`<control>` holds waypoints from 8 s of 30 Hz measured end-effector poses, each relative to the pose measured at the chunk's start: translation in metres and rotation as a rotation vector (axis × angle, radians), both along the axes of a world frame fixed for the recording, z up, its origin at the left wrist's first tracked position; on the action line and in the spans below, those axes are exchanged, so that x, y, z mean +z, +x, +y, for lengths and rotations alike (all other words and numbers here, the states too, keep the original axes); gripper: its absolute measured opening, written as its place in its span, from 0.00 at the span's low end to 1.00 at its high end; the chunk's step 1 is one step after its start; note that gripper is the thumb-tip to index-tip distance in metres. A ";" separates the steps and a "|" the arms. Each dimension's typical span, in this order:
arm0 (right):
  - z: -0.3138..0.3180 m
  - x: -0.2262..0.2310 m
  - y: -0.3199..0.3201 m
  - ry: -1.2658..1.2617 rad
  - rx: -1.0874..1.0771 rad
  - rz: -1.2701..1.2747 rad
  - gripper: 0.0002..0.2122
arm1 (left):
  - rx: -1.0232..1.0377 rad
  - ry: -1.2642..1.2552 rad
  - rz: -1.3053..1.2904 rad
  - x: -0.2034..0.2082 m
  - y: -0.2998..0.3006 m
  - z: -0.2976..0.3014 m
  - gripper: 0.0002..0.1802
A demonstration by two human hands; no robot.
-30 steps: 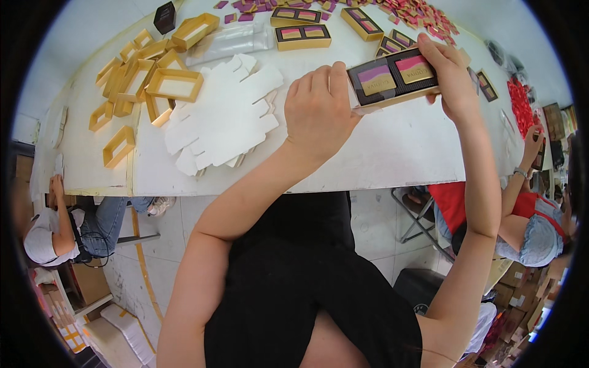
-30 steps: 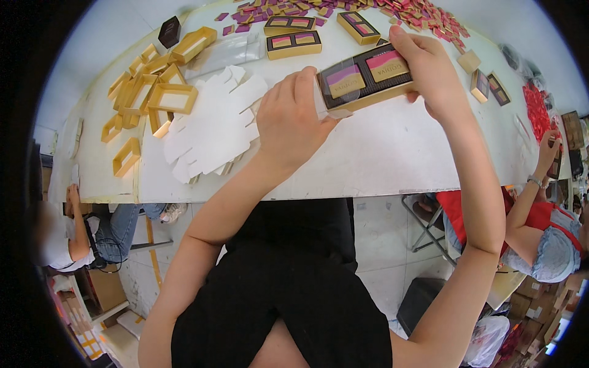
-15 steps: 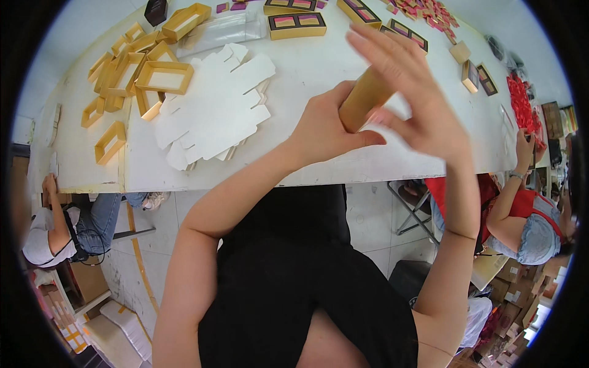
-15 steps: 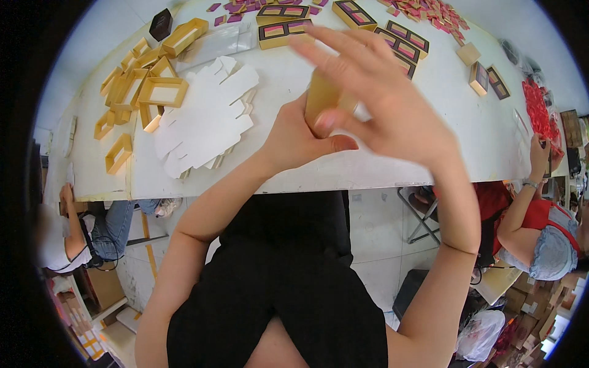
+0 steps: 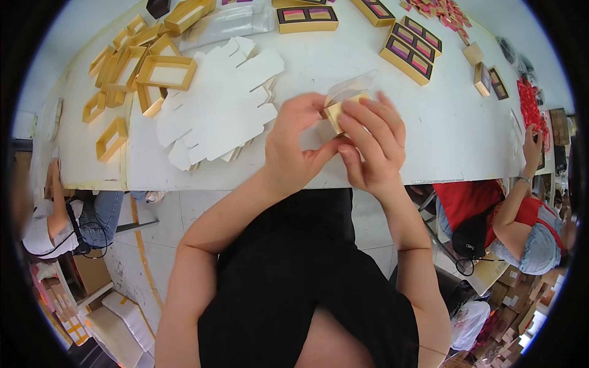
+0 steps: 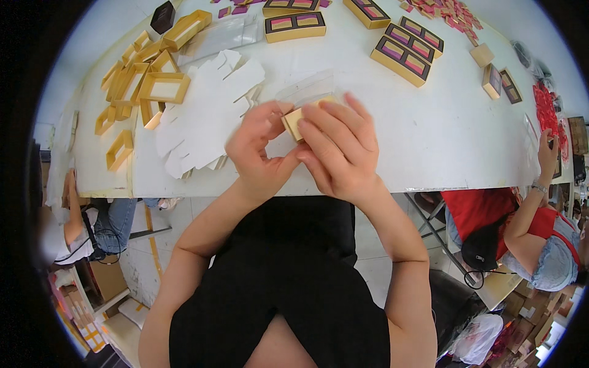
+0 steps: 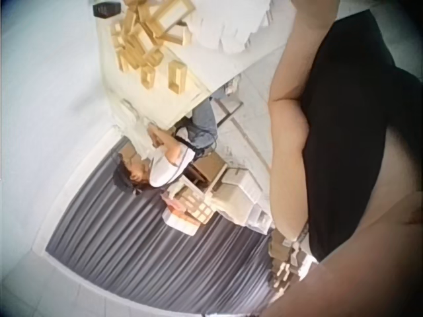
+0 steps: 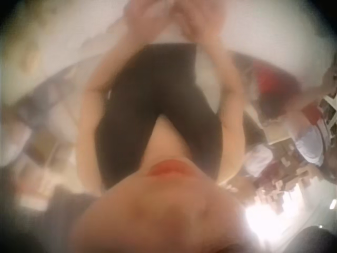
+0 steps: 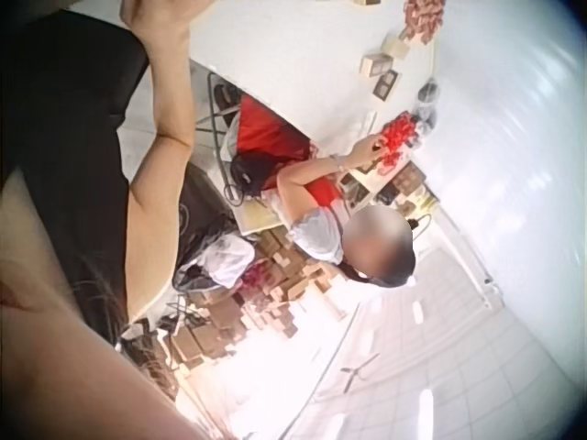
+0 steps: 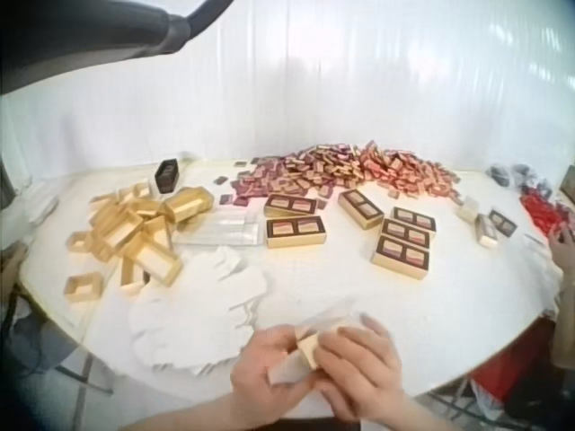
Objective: The person assembles cosmetic compacts by placing a clear plastic insert into a gold-colored box, inserting a makeup palette, and closing the box. The person repeats this process for multiple units, then organizes the finished compacts and empty boxes on the table.
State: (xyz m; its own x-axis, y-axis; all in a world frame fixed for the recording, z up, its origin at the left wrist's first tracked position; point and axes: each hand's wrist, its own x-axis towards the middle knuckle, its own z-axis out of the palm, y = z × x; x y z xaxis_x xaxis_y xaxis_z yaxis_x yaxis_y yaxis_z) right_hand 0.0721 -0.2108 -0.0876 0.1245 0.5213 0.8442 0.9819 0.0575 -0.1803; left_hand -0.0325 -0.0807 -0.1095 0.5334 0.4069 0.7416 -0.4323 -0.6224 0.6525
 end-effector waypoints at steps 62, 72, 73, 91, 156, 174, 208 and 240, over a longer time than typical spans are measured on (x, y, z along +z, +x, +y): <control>-0.145 -0.026 0.156 -0.449 -0.769 -0.029 0.25 | 0.200 0.349 0.445 0.044 -0.054 0.066 0.24; -0.219 -0.086 0.286 -0.614 -1.138 -0.081 0.33 | 0.153 0.769 0.947 0.056 -0.083 0.084 0.45; -0.208 -0.074 0.283 -0.753 -1.174 -0.066 0.31 | 0.184 0.740 0.942 0.058 -0.087 0.087 0.44; -0.065 -0.043 0.099 -0.468 -0.619 -0.062 0.18 | 0.242 0.456 0.777 0.097 -0.039 0.217 0.35; -0.046 -0.014 0.242 -0.677 -0.333 -0.013 0.27 | -0.352 0.834 0.746 0.023 0.280 0.081 0.67; -0.114 -0.030 0.312 -0.789 -1.072 0.184 0.37 | -0.275 1.271 0.612 0.004 0.385 0.011 0.47; 0.078 -0.058 0.569 -0.632 -1.212 1.072 0.40 | 0.875 0.171 1.427 -0.024 0.315 0.370 0.47; 0.031 -0.073 0.707 -0.437 -0.943 0.604 0.23 | -0.524 0.538 0.750 0.005 0.411 -0.033 0.40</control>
